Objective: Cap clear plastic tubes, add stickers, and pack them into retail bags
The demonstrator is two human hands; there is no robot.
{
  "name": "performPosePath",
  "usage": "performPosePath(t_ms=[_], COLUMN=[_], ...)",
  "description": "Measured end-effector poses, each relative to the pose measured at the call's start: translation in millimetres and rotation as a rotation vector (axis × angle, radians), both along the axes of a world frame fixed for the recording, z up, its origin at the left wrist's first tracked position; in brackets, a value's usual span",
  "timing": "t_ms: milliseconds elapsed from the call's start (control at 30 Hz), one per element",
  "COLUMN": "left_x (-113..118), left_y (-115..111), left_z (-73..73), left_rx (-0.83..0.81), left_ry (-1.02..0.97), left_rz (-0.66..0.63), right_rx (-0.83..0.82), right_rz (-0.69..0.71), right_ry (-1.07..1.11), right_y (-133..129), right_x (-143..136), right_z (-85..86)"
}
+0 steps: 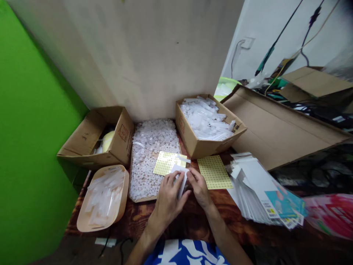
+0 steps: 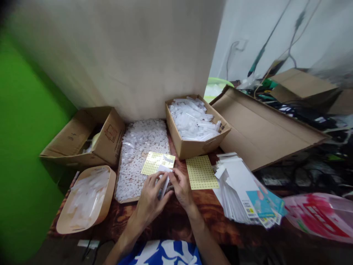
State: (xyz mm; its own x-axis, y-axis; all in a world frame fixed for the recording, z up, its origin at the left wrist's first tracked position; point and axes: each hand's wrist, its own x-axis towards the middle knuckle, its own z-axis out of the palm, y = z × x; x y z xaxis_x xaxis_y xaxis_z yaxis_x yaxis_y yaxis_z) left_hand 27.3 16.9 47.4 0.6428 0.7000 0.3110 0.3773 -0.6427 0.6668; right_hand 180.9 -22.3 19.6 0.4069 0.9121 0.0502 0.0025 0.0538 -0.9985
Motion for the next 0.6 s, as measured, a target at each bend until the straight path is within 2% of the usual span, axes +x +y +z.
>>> performPosePath(t_ms=[100, 267, 433, 600], left_x=[3.5, 9.3, 18.1, 14.3], left_y=[-0.7, 17.0, 27.2, 30.2], left_z=[5.5, 9.3, 6.9, 10.0], left_rx=[-0.065, -0.139, -0.152, -0.227], left_ry=[-0.09, -0.188, -0.223, -0.199], left_rz=[-0.041, -0.014, -0.055, -0.14], right_rx=[-0.02, -0.029, -0.007, 0.056], right_rz=[-0.05, 0.113, 0.134, 0.14], right_ry=[-0.06, -0.084, -0.289, -0.508], right_y=[0.9, -8.0, -13.2, -13.4], right_x=[6.5, 8.4, 0.8, 2.8], right_z=[-0.8, -4.8, -1.9, -4.9])
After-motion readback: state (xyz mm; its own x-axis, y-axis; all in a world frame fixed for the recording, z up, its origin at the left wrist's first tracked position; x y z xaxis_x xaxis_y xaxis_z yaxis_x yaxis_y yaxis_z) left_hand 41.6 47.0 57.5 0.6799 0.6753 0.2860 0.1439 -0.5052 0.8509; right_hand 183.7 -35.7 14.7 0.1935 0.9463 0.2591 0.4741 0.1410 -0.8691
